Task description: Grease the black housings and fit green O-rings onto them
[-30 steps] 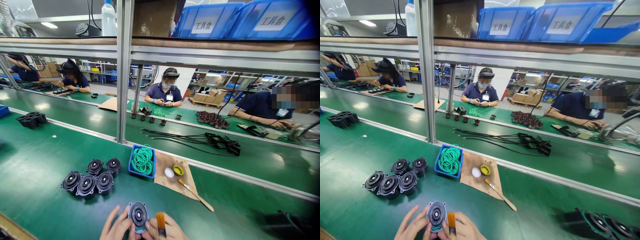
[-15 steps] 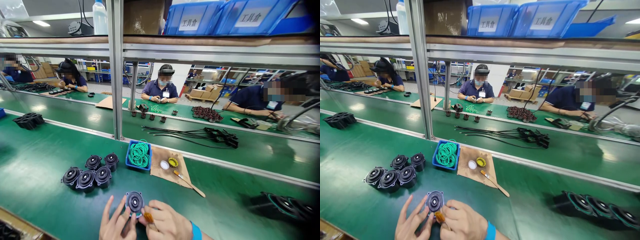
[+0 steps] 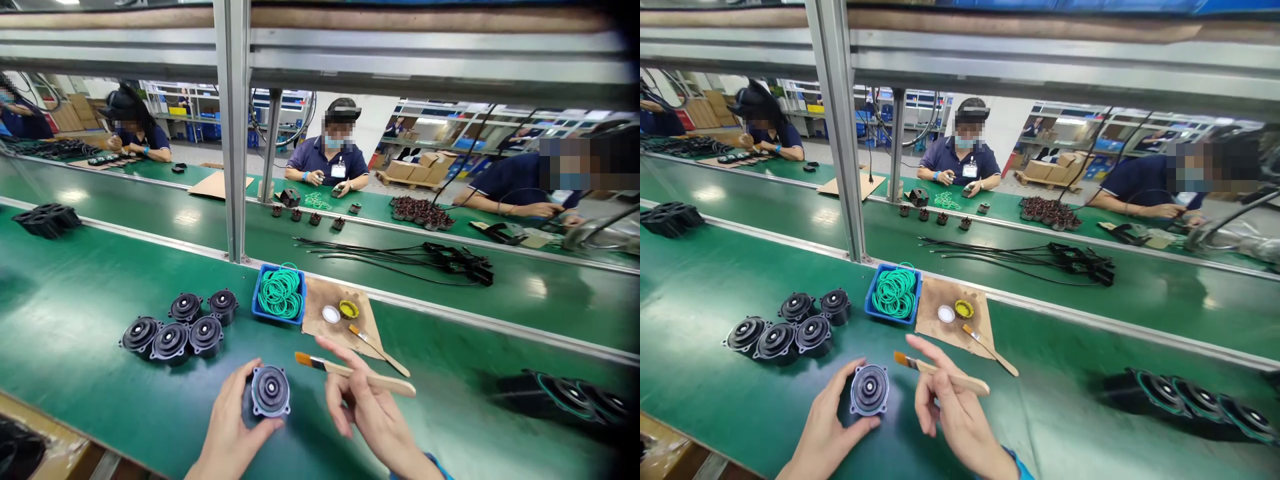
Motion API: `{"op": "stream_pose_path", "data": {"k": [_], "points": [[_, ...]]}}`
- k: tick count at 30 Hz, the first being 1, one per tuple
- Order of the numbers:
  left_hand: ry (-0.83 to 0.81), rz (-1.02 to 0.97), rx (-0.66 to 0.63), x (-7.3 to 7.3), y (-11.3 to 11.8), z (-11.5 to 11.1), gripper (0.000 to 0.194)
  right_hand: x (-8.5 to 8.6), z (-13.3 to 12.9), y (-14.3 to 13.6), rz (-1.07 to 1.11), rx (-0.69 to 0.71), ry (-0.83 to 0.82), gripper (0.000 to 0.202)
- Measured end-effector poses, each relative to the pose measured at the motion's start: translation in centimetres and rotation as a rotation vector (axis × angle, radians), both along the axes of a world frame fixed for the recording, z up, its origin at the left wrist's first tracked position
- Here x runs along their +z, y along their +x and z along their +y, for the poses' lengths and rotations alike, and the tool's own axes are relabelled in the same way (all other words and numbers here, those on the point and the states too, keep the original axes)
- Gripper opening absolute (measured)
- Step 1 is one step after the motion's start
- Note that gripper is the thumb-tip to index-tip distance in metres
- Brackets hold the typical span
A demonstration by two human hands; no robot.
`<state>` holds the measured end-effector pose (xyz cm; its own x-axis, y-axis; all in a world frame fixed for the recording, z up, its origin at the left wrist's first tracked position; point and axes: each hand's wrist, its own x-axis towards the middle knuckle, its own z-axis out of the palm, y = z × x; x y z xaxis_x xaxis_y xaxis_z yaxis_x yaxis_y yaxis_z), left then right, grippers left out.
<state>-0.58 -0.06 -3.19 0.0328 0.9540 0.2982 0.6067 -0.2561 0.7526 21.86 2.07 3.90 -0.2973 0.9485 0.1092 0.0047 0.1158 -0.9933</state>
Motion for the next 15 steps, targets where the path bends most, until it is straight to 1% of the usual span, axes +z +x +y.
{"op": "stream_pose_path", "data": {"k": [2,4,5,7,9,12,15], "points": [[-0.093,-0.036,0.009,0.2,0.4,0.1,0.06,0.3,0.0,0.1,-0.077,-0.046,0.017,0.064],[-0.142,-0.063,0.025,0.3,0.6,0.0,0.058,0.6,0.0,0.0,-0.122,-0.106,0.036,0.064],[-0.151,-0.075,0.031,0.3,0.6,0.0,0.058,0.8,0.0,-0.1,-0.127,-0.129,0.017,0.064],[-0.158,-0.098,0.042,0.4,0.6,0.0,0.06,1.0,0.0,-0.3,-0.109,-0.148,-0.055,0.063],[-0.162,-0.116,0.043,0.3,0.6,-0.1,0.061,1.0,0.1,-0.5,-0.092,-0.127,-0.155,0.059],[-0.155,-0.13,0.04,0.0,0.6,-0.1,0.061,0.5,0.4,-0.8,-0.092,-0.089,-0.315,0.059],[-0.139,-0.13,0.039,-0.4,0.6,-0.2,0.062,0.0,0.6,-1.1,-0.088,-0.105,-0.388,0.062]]}}
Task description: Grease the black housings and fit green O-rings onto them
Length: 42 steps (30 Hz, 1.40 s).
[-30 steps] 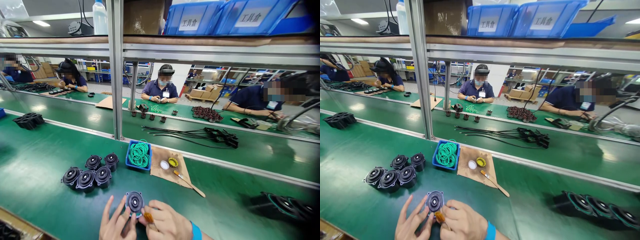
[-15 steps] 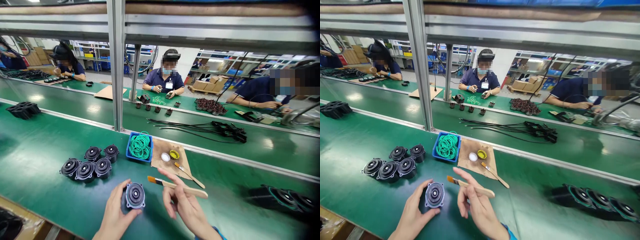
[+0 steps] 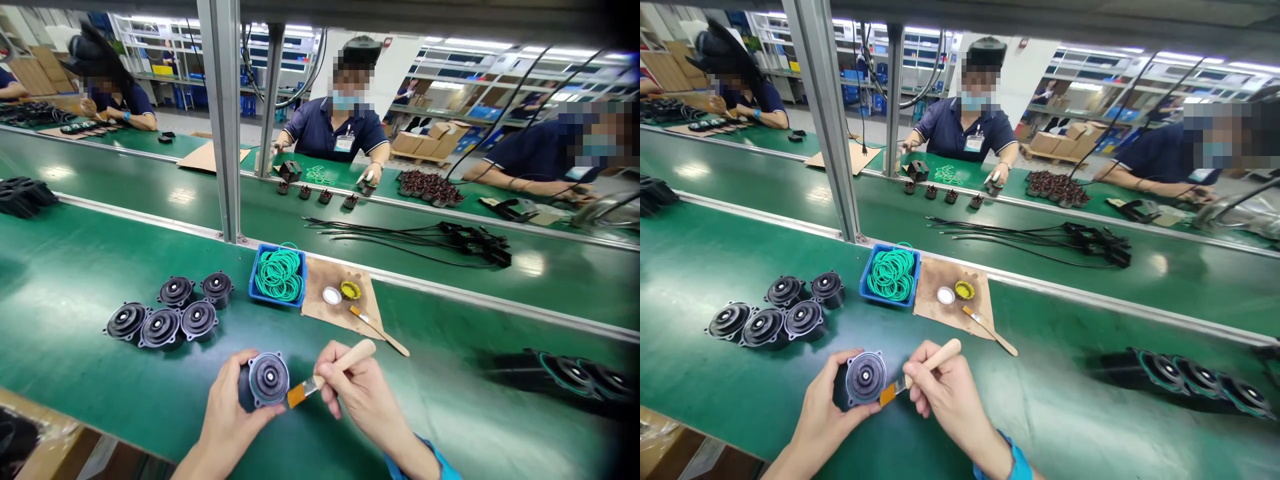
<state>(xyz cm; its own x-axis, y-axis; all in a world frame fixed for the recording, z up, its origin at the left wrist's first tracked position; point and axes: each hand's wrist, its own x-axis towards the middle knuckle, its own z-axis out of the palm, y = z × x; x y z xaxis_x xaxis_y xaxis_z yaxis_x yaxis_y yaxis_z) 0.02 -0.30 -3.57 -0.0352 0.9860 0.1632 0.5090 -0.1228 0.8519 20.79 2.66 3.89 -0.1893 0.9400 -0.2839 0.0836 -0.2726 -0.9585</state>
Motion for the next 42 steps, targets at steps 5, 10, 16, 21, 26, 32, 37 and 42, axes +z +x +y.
{"op": "stream_pose_path", "data": {"k": [5,10,16,21,26,32,37,42], "points": [[-0.002,0.011,-0.015,-0.1,-0.1,-0.1,0.064,-0.2,0.3,-0.6,0.01,-0.006,-0.007,0.06],[0.026,0.015,-0.061,0.5,-0.1,0.1,0.064,-0.7,0.8,-0.7,-0.066,-0.012,0.091,0.049],[0.123,-0.02,-0.115,0.8,0.0,0.2,0.063,-1.3,1.3,-0.3,-0.145,0.027,0.329,0.046],[0.165,-0.075,-0.154,0.5,0.0,-0.1,0.059,-0.8,1.5,-0.3,-0.211,0.06,0.583,0.048],[0.258,-0.042,-0.221,1.3,0.2,0.1,0.052,0.3,1.5,-0.9,-0.234,0.106,0.828,0.046],[0.416,0.047,-0.204,1.9,0.3,0.3,0.038,2.0,1.0,-1.2,-0.137,0.042,0.926,0.038],[0.56,0.165,-0.145,1.9,0.3,0.1,0.028,2.5,0.5,-0.8,-0.117,-0.071,0.793,0.038],[0.694,0.266,-0.104,2.9,0.4,0.0,0.019,2.2,0.1,-1.5,-0.126,-0.067,0.69,0.037]]}}
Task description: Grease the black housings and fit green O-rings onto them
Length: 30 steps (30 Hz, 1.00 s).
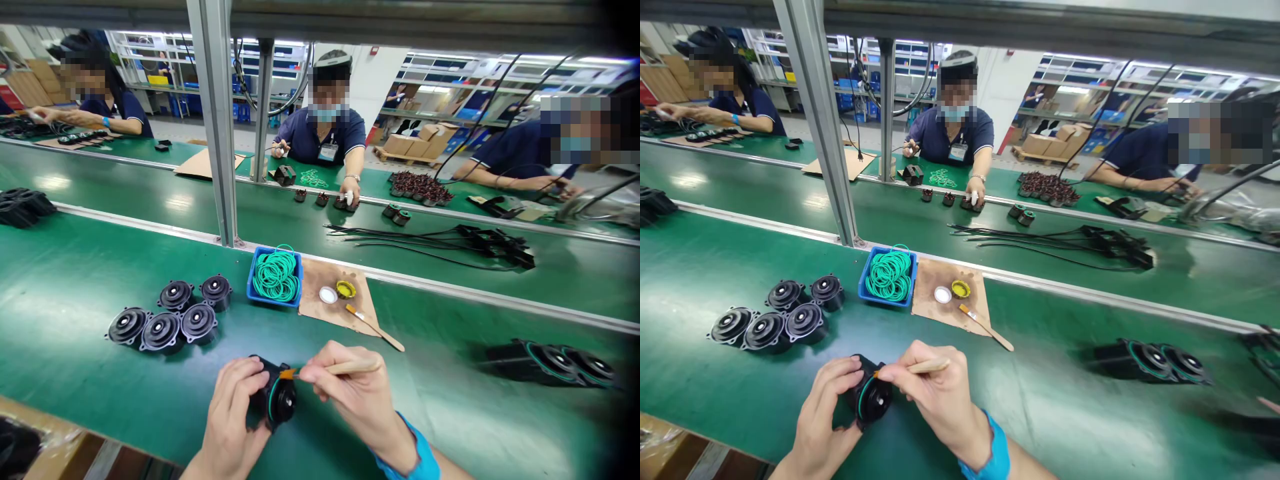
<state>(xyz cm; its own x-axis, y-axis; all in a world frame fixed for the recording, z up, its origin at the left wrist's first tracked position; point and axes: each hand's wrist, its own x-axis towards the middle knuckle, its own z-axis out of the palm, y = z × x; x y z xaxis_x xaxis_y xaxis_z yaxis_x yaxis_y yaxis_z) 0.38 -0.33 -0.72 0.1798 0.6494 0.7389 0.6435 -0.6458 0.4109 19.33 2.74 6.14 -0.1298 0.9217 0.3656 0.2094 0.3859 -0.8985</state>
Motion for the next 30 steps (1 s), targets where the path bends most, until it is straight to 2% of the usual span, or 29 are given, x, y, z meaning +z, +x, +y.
{"op": "stream_pose_path", "data": {"k": [4,10,17,22,24,27,30], "points": [[0.025,0.038,0.039,0.3,0.0,-0.1,0.02,0.1,-0.3,-0.6,-0.067,0.015,0.067,0.04],[-0.047,0.044,0.057,-0.3,-0.4,-0.2,0.029,0.8,-1.1,-1.1,-0.274,0.073,0.345,0.042],[-0.163,-0.021,0.069,-0.1,-0.9,-0.1,0.032,-0.6,-2.4,-1.0,-0.409,0.229,0.452,0.043],[-0.232,-0.093,0.087,0.2,-1.0,0.1,0.039,-1.0,-2.0,0.2,-0.548,0.279,0.558,0.045],[-0.26,-0.138,0.086,0.5,-1.0,0.2,0.041,-0.6,-1.7,0.8,-0.482,0.255,0.519,0.041],[-0.294,-0.194,0.068,0.9,-0.9,0.1,0.043,0.3,-1.7,1.2,-0.249,0.232,0.397,0.033],[-0.317,-0.205,0.033,1.1,-0.8,0.0,0.041,0.8,-1.9,0.7,-0.153,0.242,0.414,0.03]]}}
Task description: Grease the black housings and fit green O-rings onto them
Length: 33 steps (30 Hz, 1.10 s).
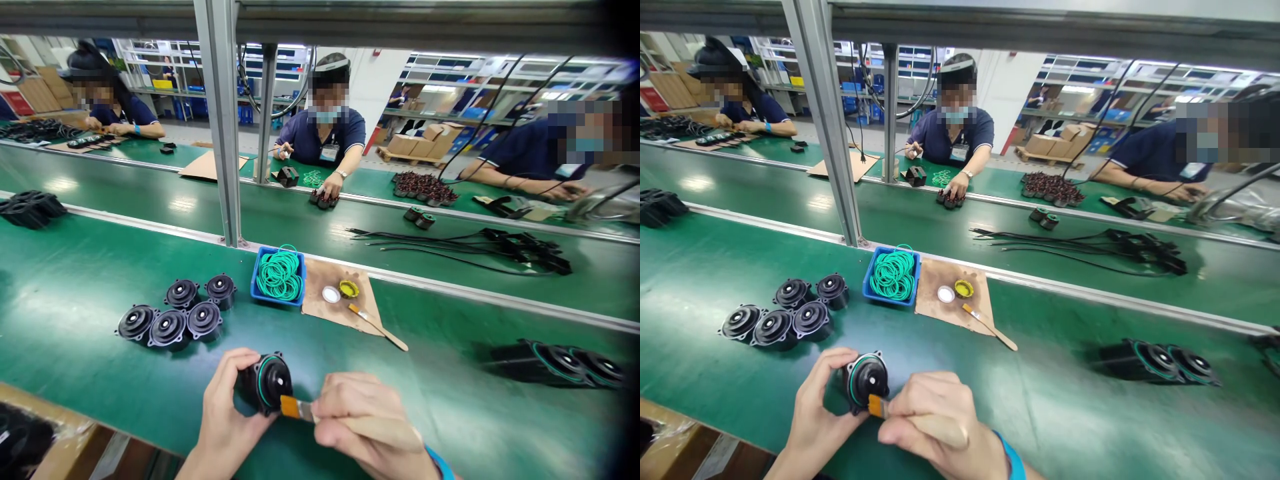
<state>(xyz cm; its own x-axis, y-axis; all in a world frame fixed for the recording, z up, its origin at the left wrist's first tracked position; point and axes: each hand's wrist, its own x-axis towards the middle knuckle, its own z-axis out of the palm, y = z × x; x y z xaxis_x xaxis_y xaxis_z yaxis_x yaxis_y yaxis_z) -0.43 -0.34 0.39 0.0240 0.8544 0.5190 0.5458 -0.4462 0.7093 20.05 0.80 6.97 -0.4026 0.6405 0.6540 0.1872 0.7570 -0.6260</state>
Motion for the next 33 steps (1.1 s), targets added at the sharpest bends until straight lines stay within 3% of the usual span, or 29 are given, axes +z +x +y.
{"op": "stream_pose_path", "data": {"k": [3,8,14,21,26,33], "points": [[0.018,0.031,-0.029,-0.1,0.1,-0.2,0.038,0.2,0.0,-0.9,-0.013,0.008,0.06,0.032],[0.113,0.113,-0.029,-0.2,0.4,-0.4,0.032,0.4,1.0,-1.9,-0.069,-0.011,-0.014,0.041],[0.148,0.176,-0.028,-0.2,0.4,-0.7,0.033,0.3,1.9,-2.0,-0.051,-0.173,-0.043,0.044],[0.132,0.211,-0.02,-0.8,0.2,-0.6,0.037,0.2,1.9,-2.1,-0.083,-0.228,-0.027,0.044],[0.135,0.18,0.006,-0.5,0.3,-0.5,0.03,0.1,1.3,-2.2,-0.144,-0.106,0.022,0.042],[0.057,0.105,-0.001,-0.2,0.0,-0.2,0.037,-0.5,0.4,-1.7,-0.33,0.079,0.222,0.052]]}}
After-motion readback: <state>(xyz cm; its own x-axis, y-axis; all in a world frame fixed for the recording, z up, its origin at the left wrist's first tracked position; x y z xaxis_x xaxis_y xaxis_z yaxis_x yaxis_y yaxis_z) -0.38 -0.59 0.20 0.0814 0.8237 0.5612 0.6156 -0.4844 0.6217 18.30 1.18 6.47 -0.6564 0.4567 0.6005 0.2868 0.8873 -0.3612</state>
